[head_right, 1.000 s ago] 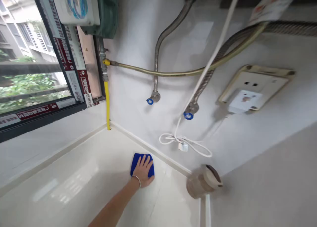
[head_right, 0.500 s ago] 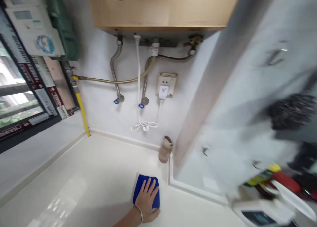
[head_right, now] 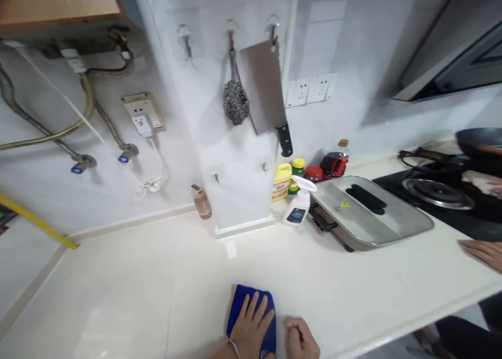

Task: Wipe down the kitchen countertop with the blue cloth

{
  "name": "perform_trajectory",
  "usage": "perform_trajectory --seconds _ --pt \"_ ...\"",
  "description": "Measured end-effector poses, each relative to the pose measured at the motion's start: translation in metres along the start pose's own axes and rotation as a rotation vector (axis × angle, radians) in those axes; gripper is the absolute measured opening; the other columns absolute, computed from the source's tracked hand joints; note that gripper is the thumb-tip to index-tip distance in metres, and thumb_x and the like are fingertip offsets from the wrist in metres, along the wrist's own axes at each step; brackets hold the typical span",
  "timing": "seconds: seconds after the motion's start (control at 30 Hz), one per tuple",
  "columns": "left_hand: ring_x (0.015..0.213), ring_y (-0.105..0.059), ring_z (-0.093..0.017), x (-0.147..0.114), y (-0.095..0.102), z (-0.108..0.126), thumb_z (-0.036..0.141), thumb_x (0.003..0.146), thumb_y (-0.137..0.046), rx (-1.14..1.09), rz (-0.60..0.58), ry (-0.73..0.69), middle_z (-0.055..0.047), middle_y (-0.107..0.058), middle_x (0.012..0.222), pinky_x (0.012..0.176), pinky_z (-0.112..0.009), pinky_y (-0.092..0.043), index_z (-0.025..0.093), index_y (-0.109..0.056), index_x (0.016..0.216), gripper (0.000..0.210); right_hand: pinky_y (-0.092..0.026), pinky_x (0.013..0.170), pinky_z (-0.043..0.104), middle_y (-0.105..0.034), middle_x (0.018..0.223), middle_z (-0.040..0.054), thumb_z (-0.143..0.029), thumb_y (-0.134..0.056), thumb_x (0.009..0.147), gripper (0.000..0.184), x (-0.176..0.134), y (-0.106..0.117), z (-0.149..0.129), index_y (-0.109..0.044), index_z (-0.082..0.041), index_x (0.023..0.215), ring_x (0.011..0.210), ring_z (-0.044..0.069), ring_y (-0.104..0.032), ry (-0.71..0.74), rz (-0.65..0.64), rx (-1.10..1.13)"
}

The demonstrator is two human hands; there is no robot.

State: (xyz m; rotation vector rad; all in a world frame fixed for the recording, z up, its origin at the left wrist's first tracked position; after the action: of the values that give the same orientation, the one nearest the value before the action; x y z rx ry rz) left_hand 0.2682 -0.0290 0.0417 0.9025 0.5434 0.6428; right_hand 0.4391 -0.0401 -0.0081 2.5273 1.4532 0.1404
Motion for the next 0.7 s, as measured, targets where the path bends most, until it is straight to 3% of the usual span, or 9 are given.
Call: perform_trajectory --seconds 0.1,0.2,0.33,0.43,0.53,0.57,0.6,0.63,0.7 --pt "0.15 -0.002 -0.035 0.026 0.001 0.012 0.056 0.085 -0.053 0.029 -0.007 0.014 -0.003 0.001 0.165 0.121 -0.061 -0.01 0.032 -0.029 0.15 0.073 -0.045 0.048 0.033 -0.053 0.052 -0.0009 -0.05 -0.05 0.07 0.028 0.003 0.009 0.01 -0.06 -0.025 0.062 0.05 0.02 -0.05 -0.045 0.033 0.007" --pt "0.139 -0.034 -0.033 0.041 0.005 0.01 0.049 0.087 -0.058 0.022 -0.004 0.07 -0.009 -0.031 0.156 0.113 -0.06 -0.031 0.029 -0.047 0.138 0.056 -0.051 0.058 0.035 -0.059 0.064 0.0005 -0.046 -0.048 0.076 0.026 0.01 0.017 0.002 -0.062 -0.024 0.072 0.061 0.021 -0.057 0.016 0.072 -0.034" --pt "0.119 -0.053 -0.025 0.029 0.027 -0.015 0.043 0.09 -0.058 -0.01 0.079 0.157 -0.01 -0.051 0.138 0.101 -0.052 -0.047 0.023 -0.054 0.128 0.043 -0.054 0.089 0.043 -0.067 0.103 0.0063 -0.033 -0.044 0.085 0.027 0.019 0.005 -0.033 -0.063 -0.024 0.101 0.098 0.025 -0.063 0.415 0.013 -0.246" --pt "0.123 -0.051 -0.025 -0.006 0.05 -0.045 0.045 0.091 -0.056 -0.031 0.164 0.261 -0.009 -0.048 0.142 0.105 -0.052 -0.044 0.026 -0.054 0.128 0.041 -0.047 0.106 0.049 -0.058 0.132 0.0091 -0.026 -0.042 0.089 0.039 0.016 -0.03 -0.054 -0.055 -0.022 0.125 0.129 0.027 -0.048 0.704 -0.088 -0.473" --pt "0.136 -0.04 -0.027 -0.06 0.062 -0.078 0.046 0.095 -0.044 -0.054 0.26 0.4 -0.005 -0.046 0.147 0.112 -0.055 -0.037 0.035 -0.05 0.136 0.043 -0.034 0.114 0.059 -0.04 0.152 0.0083 -0.029 -0.043 0.09 0.053 0.011 -0.072 -0.056 -0.041 -0.022 0.143 0.145 0.034 -0.024 0.809 -0.207 -0.774" --pt "0.14 -0.035 -0.026 -0.082 0.06 -0.091 0.045 0.097 -0.034 -0.07 0.317 0.485 -0.003 -0.047 0.147 0.114 -0.055 -0.036 0.036 -0.048 0.139 0.045 -0.029 0.115 0.062 -0.035 0.155 0.0076 -0.03 -0.042 0.09 0.056 0.01 -0.082 -0.054 -0.036 -0.024 0.146 0.146 0.036 -0.02 0.812 -0.239 -0.86" --pt "0.143 -0.031 -0.025 -0.109 0.059 -0.104 0.045 0.097 -0.029 -0.132 0.482 0.621 -0.002 -0.049 0.146 0.117 -0.054 -0.034 0.035 -0.049 0.138 0.047 -0.024 0.116 0.064 -0.03 0.157 0.0072 -0.03 -0.041 0.09 0.059 0.009 -0.09 -0.052 -0.031 -0.025 0.148 0.147 0.037 -0.017 0.809 -0.264 -0.927" --pt "0.146 -0.027 -0.025 -0.135 0.053 -0.115 0.046 0.096 -0.028 -0.163 0.619 0.722 -0.003 -0.048 0.148 0.118 -0.053 -0.032 0.03 -0.048 0.14 0.05 -0.021 0.116 0.065 -0.027 0.158 0.007 -0.03 -0.04 0.091 0.06 0.009 -0.095 -0.05 -0.028 -0.026 0.15 0.147 0.037 -0.015 0.801 -0.286 -0.975" --pt "0.148 -0.019 -0.027 -0.178 0.03 -0.127 0.05 0.093 -0.035 -0.14 0.756 0.799 -0.008 -0.041 0.153 0.119 -0.053 -0.028 0.022 -0.045 0.142 0.057 -0.016 0.117 0.066 -0.02 0.16 0.0076 -0.03 -0.038 0.091 0.062 0.008 -0.097 -0.046 -0.022 -0.026 0.151 0.147 0.038 -0.011 0.787 -0.323 -1.031"
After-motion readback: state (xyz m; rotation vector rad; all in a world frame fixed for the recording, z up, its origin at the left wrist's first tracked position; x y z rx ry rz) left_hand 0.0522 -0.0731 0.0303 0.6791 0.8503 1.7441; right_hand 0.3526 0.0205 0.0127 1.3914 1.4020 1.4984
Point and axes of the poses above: each hand's wrist, its own x-axis towards the middle knuckle, its own y-axis out of the back of the hand, z = x × y, the point moved 5 cm from there along x, towards the middle knuckle
